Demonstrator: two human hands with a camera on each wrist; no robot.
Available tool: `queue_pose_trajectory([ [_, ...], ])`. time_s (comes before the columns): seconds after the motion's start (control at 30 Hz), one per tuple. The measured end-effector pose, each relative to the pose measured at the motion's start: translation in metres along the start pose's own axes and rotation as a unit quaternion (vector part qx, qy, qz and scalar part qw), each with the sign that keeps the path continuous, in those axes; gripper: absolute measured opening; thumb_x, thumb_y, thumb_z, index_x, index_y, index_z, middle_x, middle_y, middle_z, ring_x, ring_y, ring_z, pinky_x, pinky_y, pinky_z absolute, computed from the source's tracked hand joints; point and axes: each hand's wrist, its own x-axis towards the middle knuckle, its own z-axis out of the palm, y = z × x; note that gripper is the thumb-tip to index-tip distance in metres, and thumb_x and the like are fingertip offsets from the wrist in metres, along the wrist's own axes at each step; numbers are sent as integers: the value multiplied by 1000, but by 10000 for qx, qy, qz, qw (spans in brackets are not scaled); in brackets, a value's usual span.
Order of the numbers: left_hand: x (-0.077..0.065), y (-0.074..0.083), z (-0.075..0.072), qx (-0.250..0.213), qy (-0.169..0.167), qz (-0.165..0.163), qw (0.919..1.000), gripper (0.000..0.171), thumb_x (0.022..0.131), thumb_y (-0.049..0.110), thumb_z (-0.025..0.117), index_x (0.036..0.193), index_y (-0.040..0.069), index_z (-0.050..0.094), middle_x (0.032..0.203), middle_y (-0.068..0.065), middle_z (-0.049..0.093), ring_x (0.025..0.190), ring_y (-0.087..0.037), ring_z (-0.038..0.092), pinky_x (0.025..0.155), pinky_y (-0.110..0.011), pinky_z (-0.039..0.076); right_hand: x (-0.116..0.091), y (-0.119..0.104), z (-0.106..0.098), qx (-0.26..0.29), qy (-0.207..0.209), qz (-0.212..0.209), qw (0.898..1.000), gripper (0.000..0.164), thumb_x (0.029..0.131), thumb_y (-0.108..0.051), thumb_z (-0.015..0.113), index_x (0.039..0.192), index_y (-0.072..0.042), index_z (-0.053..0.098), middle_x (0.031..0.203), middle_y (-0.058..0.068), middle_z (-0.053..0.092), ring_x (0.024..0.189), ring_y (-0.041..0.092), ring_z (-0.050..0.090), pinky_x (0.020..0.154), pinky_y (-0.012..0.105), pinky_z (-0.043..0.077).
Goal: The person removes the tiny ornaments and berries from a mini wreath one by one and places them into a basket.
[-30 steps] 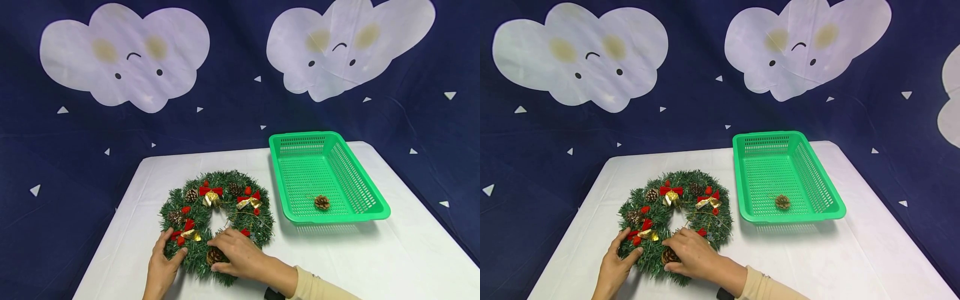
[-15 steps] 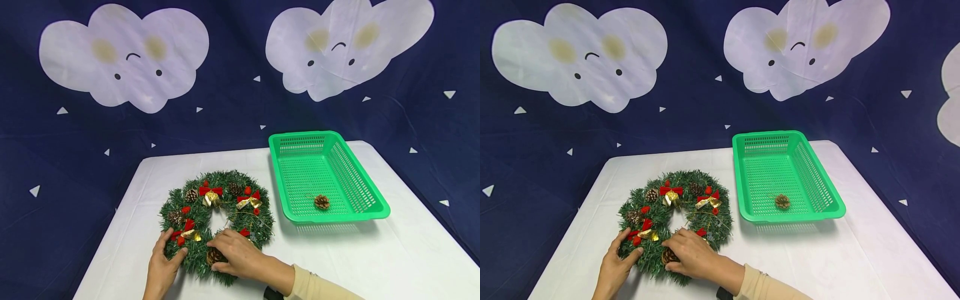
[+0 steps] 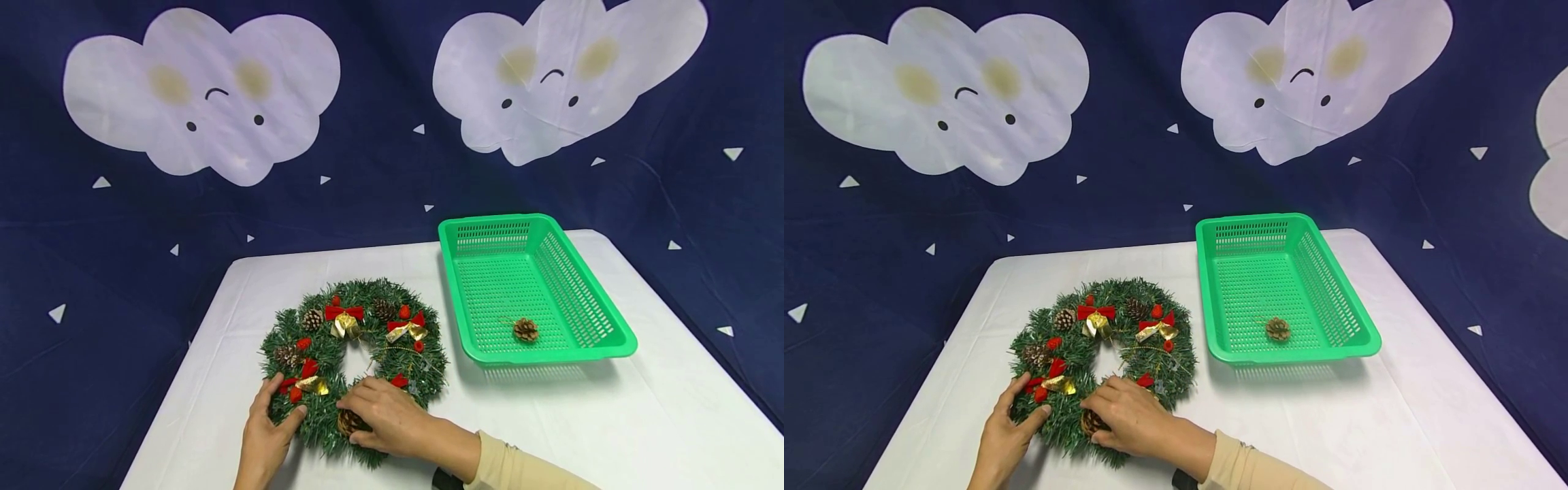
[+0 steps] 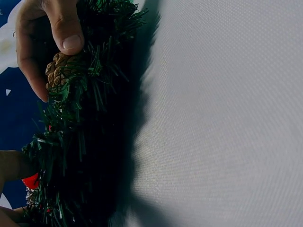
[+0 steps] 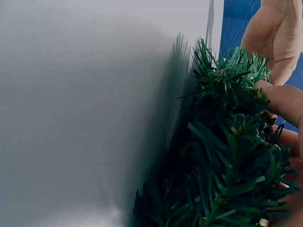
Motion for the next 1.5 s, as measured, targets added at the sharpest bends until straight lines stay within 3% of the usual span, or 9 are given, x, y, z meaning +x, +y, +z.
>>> queue_pose_trajectory([
  [0.33,1,0,1,31,-24,-98,9999,77,87,20,67,150,8,25,157,-26,8,142,-49,12,109,-68,19,-1,1,0,133,-33,24,9999,43,81,-40,72,117,-18,63,111,-7,68,105,8,59,94,21,48],
  [0.7,0,-1,1,10,12,-82,10000,77,86,20,68,150,8,25,157,-25,8,142,-49,11,109,-68,18,-1,-1,-11,691,-9,483,9964,44,81,-35,72,120,-17,62,115,-7,67,107,8,57,93,21,50],
  [1.1,1,-1,0,-37,38,-26,10000,78,86,19,69,150,8,26,157,-26,9,142,-49,12,109,-68,17,1,7,-25,994,794,241,9916,45,79,-26,75,119,-10,61,112,-2,67,98,8,60,86,14,50],
  [1.43,0,-1,0,-61,57,28,10000,78,85,18,69,149,7,26,157,-26,10,143,-48,12,110,-67,17,3,12,-37,1229,948,403,9871,45,80,-23,73,121,-8,60,116,1,67,104,12,62,91,22,53],
  [1.5,0,-1,0,-57,59,36,10000,77,85,18,69,149,7,27,157,-26,10,143,-48,12,111,-67,17,3,13,-40,1279,947,469,9861,45,81,-21,73,121,-7,60,116,2,67,106,13,63,94,29,53],
])
